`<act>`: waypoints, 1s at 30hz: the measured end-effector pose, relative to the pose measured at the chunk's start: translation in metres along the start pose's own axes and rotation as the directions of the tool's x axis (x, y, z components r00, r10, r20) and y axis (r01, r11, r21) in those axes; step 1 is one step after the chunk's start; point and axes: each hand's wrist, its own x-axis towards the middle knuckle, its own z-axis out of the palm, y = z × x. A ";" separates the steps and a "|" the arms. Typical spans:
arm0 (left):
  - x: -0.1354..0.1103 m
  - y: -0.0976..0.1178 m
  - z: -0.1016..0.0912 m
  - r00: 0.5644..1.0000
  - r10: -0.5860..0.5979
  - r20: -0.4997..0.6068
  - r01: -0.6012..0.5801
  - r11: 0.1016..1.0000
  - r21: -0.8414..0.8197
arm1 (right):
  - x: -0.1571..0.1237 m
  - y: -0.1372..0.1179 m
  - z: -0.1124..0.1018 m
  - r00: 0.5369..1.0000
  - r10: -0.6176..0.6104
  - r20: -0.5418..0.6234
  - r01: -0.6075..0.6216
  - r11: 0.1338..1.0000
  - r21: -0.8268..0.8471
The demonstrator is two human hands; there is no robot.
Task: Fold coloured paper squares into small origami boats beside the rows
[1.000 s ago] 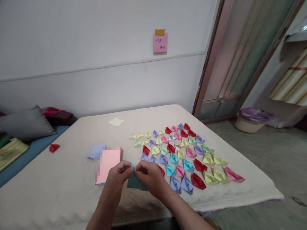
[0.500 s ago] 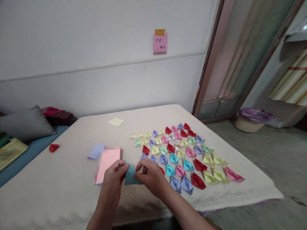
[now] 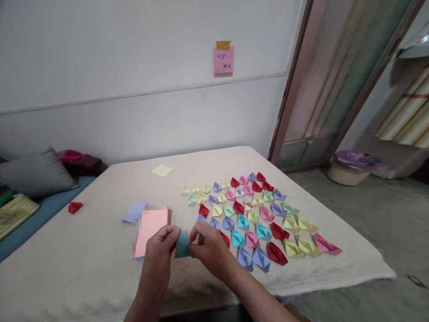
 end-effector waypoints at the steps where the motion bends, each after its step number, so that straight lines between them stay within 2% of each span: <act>1: 0.000 0.000 0.000 1.000 0.009 -0.005 -0.009 1.000 0.017 | 0.000 0.000 0.000 1.000 0.001 -0.001 -0.001 1.000 0.000; 9: 0.002 -0.008 -0.001 0.992 0.112 -0.052 -0.101 0.979 0.177 | 0.000 -0.001 0.001 1.000 0.013 -0.011 -0.013 1.000 0.003; 15: 0.000 -0.004 0.001 0.974 0.209 -0.089 -0.178 0.946 0.272 | -0.001 -0.001 0.002 1.000 -0.026 -0.001 0.026 0.999 0.019; 25: -0.001 -0.001 0.000 0.960 0.241 -0.144 -0.199 0.946 0.255 | 0.000 -0.004 0.002 0.999 0.036 -0.037 -0.035 0.999 0.024; 30: -0.002 -0.003 0.000 0.964 0.241 -0.117 -0.204 0.943 0.261 | -0.002 -0.006 0.002 1.000 -0.005 -0.008 0.006 1.000 0.031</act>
